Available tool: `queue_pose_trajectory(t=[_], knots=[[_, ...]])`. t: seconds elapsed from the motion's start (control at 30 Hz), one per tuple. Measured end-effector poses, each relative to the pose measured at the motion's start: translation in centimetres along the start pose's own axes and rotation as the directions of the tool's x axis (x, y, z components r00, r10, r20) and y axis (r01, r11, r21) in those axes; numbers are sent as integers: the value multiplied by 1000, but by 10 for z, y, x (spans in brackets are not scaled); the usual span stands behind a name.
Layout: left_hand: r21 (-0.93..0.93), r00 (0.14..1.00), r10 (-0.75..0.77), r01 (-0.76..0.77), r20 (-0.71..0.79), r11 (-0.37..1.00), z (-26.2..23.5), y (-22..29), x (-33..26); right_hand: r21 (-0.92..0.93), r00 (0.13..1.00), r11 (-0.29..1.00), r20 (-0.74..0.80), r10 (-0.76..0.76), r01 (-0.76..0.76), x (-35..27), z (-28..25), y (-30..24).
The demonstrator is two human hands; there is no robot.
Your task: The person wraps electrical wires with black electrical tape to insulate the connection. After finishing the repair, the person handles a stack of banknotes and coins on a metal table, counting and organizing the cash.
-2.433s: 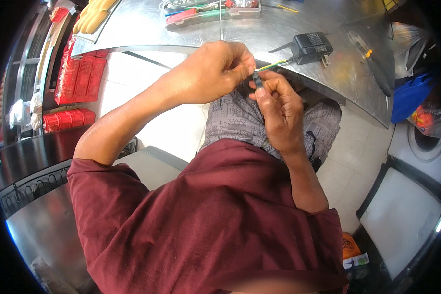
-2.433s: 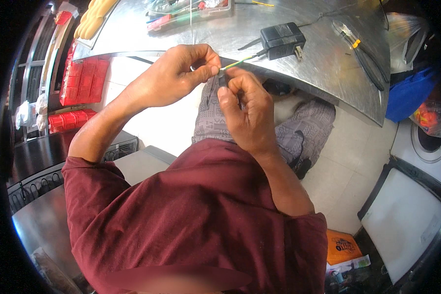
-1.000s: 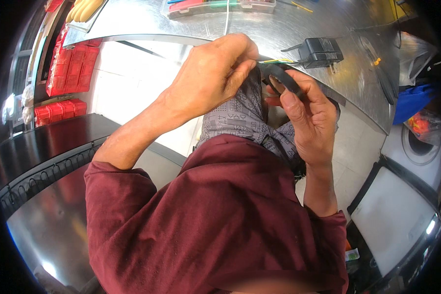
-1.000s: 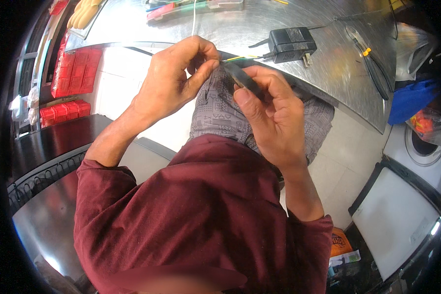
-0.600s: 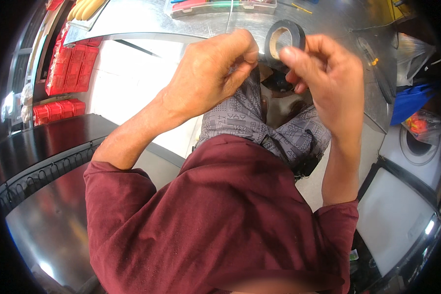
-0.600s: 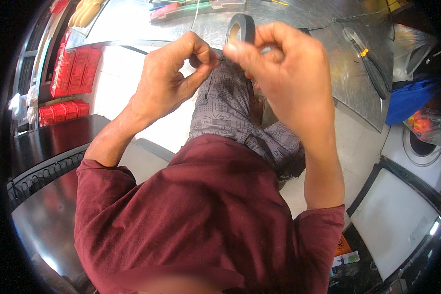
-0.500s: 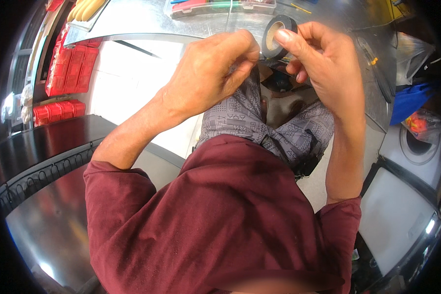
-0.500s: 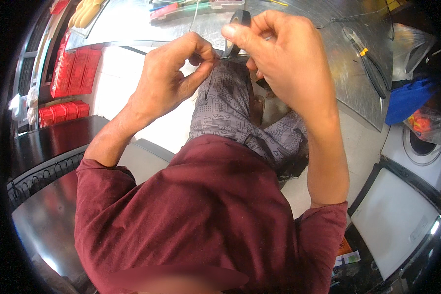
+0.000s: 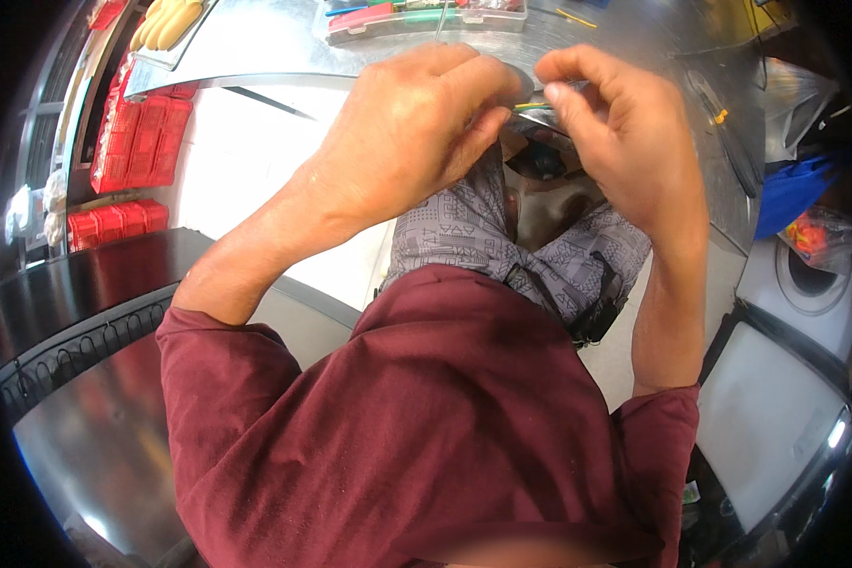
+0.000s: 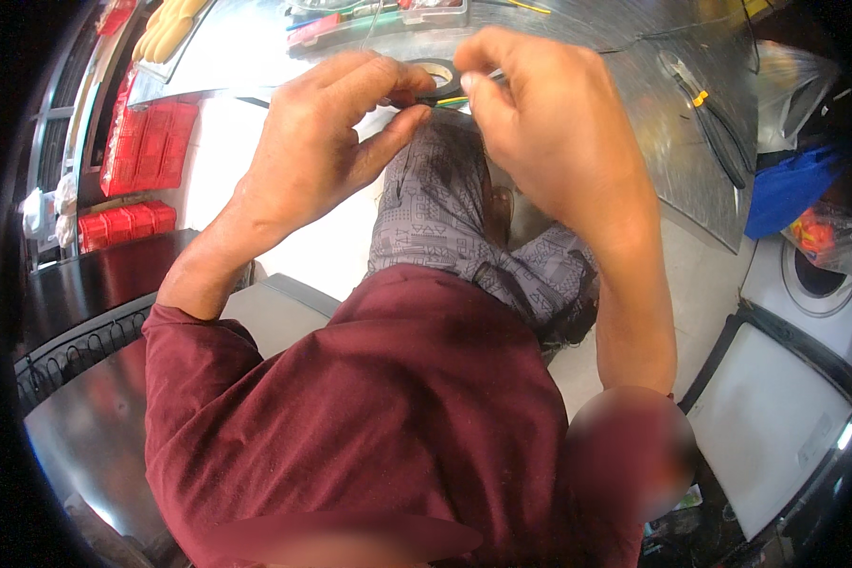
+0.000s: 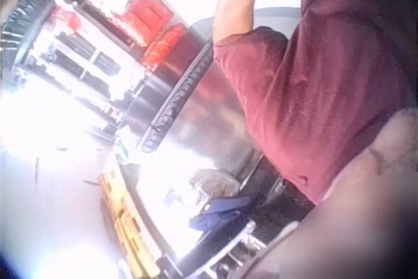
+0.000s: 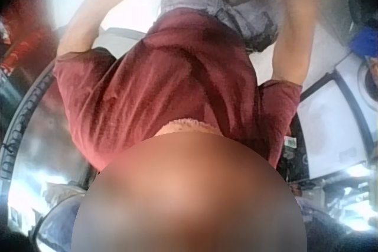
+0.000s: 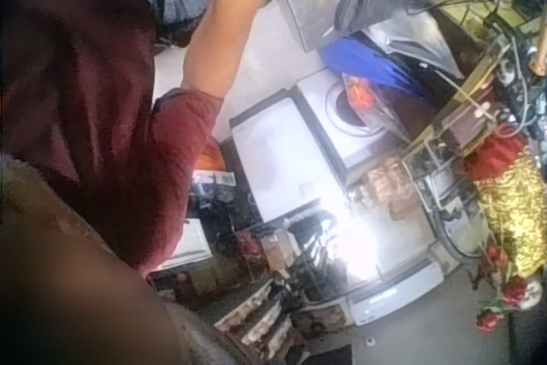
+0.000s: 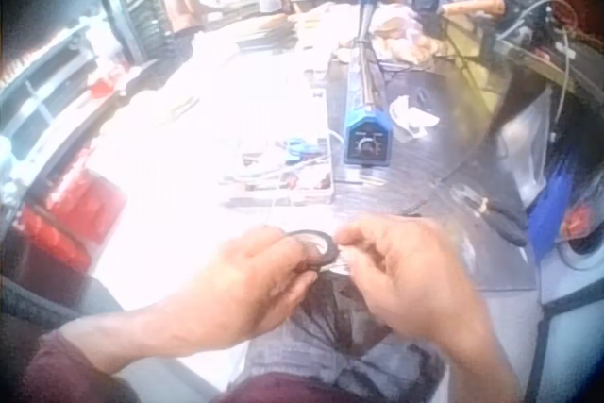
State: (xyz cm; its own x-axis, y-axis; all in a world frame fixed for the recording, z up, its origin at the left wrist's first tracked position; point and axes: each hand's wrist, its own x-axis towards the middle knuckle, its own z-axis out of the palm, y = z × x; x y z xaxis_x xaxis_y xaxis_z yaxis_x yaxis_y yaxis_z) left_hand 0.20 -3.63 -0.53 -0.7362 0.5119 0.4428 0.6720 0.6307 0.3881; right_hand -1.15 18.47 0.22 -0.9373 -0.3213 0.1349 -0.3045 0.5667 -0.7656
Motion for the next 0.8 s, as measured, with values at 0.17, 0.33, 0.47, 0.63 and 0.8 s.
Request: queue_pose_trajectory(t=[0.17, 0.33, 0.47, 0.63, 0.8], knots=[[71, 997, 71, -73, 34, 995, -9, 2, 13, -276, 917, 885, -35, -398, 374, 2, 11, 17], [124, 994, 89, -96, 61, 988, -14, 1, 17, -336, 857, 817, -51, -512, 469, 10, 11, 27], [189, 991, 49, -72, 127, 979, -16, -2, 16, -222, 856, 845, -74, -512, 486, 17, 17, 35], [261, 979, 25, -78, 203, 962, -21, 1, 23, -190, 860, 855, -84, -504, 483, 19, 16, 36], [168, 978, 75, -108, 196, 980, -21, -6, 31, -142, 864, 865, -88, -495, 481, 21, 13, 36]])
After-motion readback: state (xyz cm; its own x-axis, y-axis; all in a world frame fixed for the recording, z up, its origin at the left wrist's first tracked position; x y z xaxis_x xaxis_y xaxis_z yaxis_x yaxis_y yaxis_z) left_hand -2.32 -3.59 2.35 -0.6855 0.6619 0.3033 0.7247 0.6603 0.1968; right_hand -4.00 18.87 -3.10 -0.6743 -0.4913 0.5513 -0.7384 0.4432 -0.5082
